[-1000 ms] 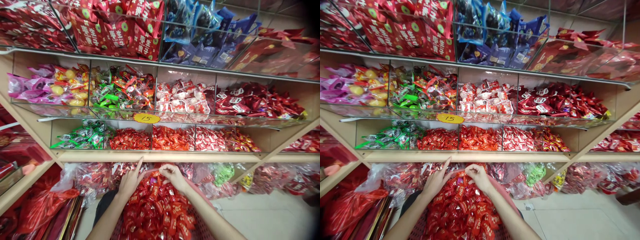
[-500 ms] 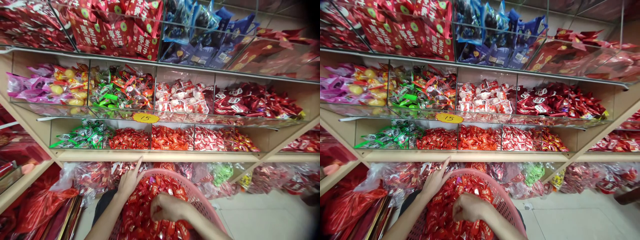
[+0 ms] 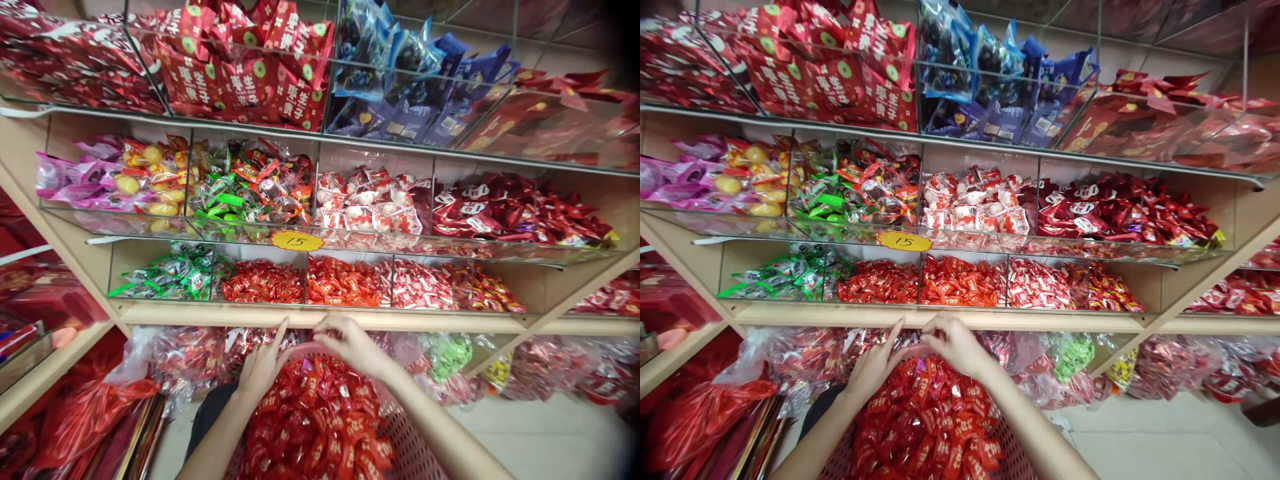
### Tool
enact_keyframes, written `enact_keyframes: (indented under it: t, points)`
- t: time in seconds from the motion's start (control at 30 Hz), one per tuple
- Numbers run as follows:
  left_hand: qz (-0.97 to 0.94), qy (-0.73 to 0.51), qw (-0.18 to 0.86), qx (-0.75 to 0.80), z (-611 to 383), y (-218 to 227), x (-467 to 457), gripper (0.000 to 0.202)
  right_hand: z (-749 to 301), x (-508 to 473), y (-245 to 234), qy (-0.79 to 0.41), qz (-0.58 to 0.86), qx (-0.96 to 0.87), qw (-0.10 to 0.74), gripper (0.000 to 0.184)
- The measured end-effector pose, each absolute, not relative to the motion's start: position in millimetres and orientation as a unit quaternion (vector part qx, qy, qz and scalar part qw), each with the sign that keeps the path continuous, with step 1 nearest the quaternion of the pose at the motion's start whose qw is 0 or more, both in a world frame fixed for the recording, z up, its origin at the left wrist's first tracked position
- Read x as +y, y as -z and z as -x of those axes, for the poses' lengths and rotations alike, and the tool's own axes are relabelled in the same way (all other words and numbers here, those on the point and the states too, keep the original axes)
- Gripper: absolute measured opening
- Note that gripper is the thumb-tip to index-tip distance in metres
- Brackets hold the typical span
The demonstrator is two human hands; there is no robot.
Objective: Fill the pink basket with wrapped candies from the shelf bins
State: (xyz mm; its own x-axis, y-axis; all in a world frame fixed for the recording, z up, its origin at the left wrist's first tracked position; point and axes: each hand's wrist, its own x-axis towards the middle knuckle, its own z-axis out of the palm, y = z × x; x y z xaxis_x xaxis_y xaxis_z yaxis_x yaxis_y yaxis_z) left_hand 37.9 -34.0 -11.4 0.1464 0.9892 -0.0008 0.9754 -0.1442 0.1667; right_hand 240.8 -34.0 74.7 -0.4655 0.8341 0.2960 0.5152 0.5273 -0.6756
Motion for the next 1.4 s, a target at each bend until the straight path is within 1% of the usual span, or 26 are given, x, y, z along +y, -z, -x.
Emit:
enact_keyframes:
  t: [0.07, 0.13, 0.2, 0.33, 0.4, 0.47, 0.53, 0.7, 0.83, 1.0, 1.27, 1.4]
  points:
    - [-0.755, -0.055, 0.056, 0.651, -37.6, 11.9, -33.7, 0.06, -247.0, -7.2, -83.3, -0.191, 0.446, -0.805, 0.343, 0.016]
    - [-0.757, -0.056, 0.048, 0.649, -37.5, 12.0, -33.5, 0.059, -250.1, 19.1, -85.8, -0.126, 0.484, -0.799, 0.335, 0.019]
    - [-0.758, -0.058, 0.048, 0.648, -37.5, 11.2, -33.7, 0.059, -248.0, 40.4, -84.7, -0.091, 0.515, -0.8, 0.295, 0.03]
    - [-0.754, -0.054, 0.054, 0.652, -37.4, 8.3, -35.0, 0.059, -229.6, 63.2, -81.1, -0.09, 0.565, -0.801, 0.176, 0.053]
    - [-0.754, -0.051, 0.056, 0.653, -37.1, 7.9, -35.2, 0.059, -219.0, 67.5, -80.1, -0.09, 0.583, -0.794, 0.144, 0.059]
    - [-0.755, -0.052, 0.059, 0.65, -36.6, 8.6, -35.1, 0.06, -211.9, 69.7, -79.4, -0.084, 0.594, -0.789, 0.134, 0.061]
    - [-0.756, -0.056, 0.066, 0.649, -36.1, 10.0, -34.7, 0.06, -209.6, 71.1, -78.3, -0.078, 0.599, -0.787, 0.127, 0.06]
    - [-0.758, -0.058, 0.07, 0.646, -34.9, 13.1, -33.7, 0.061, -215.3, 73.5, -73.5, -0.064, 0.602, -0.785, 0.129, 0.043]
    - [-0.763, -0.055, 0.065, 0.641, -33.9, 14.4, -32.8, 0.061, -213.6, 74.9, -70.5, -0.058, 0.608, -0.781, 0.13, 0.042]
    - [-0.76, -0.061, 0.065, 0.643, -34.1, 14.9, -32.5, 0.061, -206.0, 75.8, -68.1, -0.053, 0.623, -0.767, 0.142, 0.034]
    - [-0.763, -0.066, 0.051, 0.641, -32.9, 20.6, -31.2, 0.061, -203.9, 77.9, -66.6, -0.077, 0.621, -0.761, 0.171, 0.031]
    - [-0.765, -0.072, 0.054, 0.637, -31.4, 25.5, -29.2, 0.061, -207.7, 78.8, -64.9, -0.109, 0.604, -0.757, 0.223, 0.026]
